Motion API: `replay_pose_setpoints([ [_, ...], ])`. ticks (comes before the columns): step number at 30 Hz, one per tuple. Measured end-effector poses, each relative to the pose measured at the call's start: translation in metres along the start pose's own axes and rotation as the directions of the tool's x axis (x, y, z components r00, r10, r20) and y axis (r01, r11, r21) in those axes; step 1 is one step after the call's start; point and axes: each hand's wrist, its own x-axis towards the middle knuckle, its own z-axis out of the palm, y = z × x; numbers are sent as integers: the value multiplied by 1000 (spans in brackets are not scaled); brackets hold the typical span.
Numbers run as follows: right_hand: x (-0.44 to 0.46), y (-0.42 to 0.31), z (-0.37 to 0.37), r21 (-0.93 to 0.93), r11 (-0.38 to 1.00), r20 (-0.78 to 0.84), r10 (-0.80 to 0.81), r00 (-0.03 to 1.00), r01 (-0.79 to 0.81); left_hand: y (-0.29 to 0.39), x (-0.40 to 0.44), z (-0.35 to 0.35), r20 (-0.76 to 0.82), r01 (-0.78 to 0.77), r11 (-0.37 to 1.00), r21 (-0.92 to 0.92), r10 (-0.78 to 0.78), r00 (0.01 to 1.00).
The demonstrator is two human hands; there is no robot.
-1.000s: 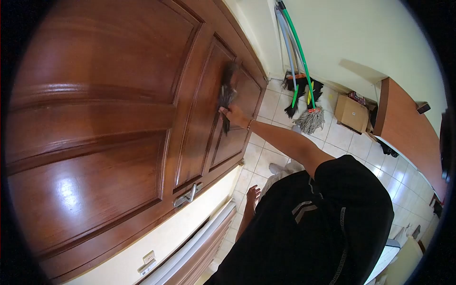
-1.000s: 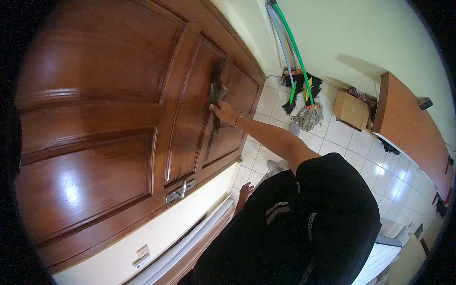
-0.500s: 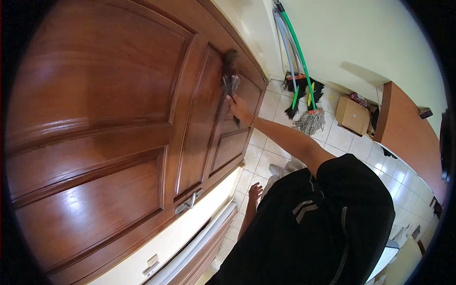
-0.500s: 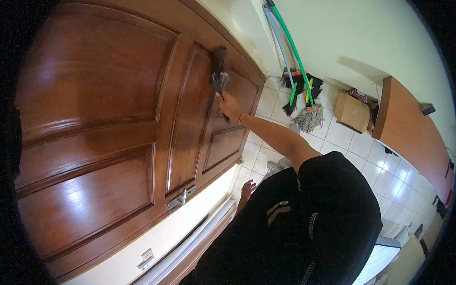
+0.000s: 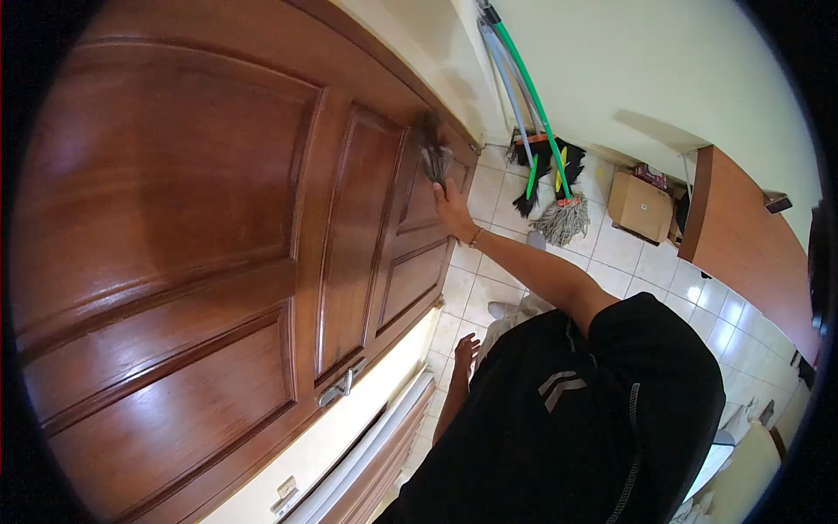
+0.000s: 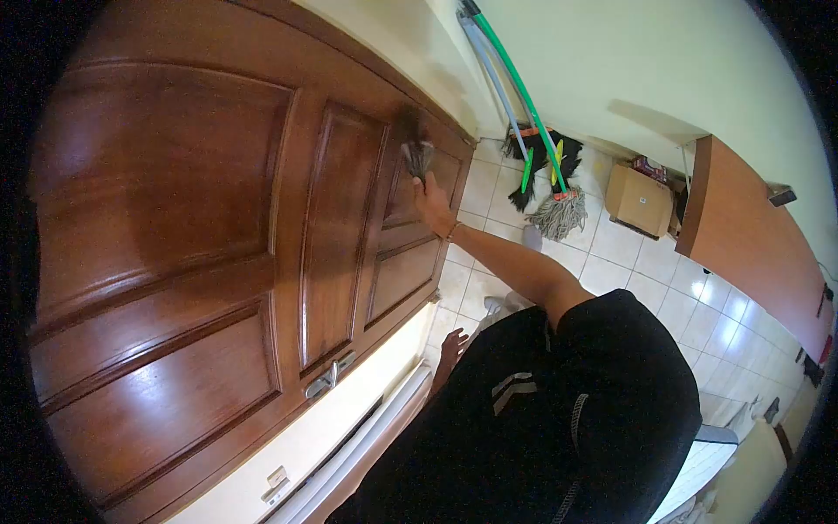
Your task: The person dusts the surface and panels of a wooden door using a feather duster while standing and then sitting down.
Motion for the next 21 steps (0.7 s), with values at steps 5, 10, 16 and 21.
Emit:
replay_pose_setpoints([
  [5, 17, -40, 7, 64, 935, -13, -350, 937, 350, 22, -2, 19, -73, 47, 998, 36, -45, 996],
  [10, 30, -58, 20, 62, 998, 145, -23, 989, 14, 46, -10, 25, -63, 23, 1000, 9, -23, 998],
  [16, 5, -87, 25, 176, 972, 56, -171, 984, 159, 45, -12, 39, -102, 56, 998, 30, -52, 993],
  [21, 17, -106, 20, 243, 969, 83, -59, 995, 37, 25, -16, 36, -66, 52, 998, -31, -54, 996],
])
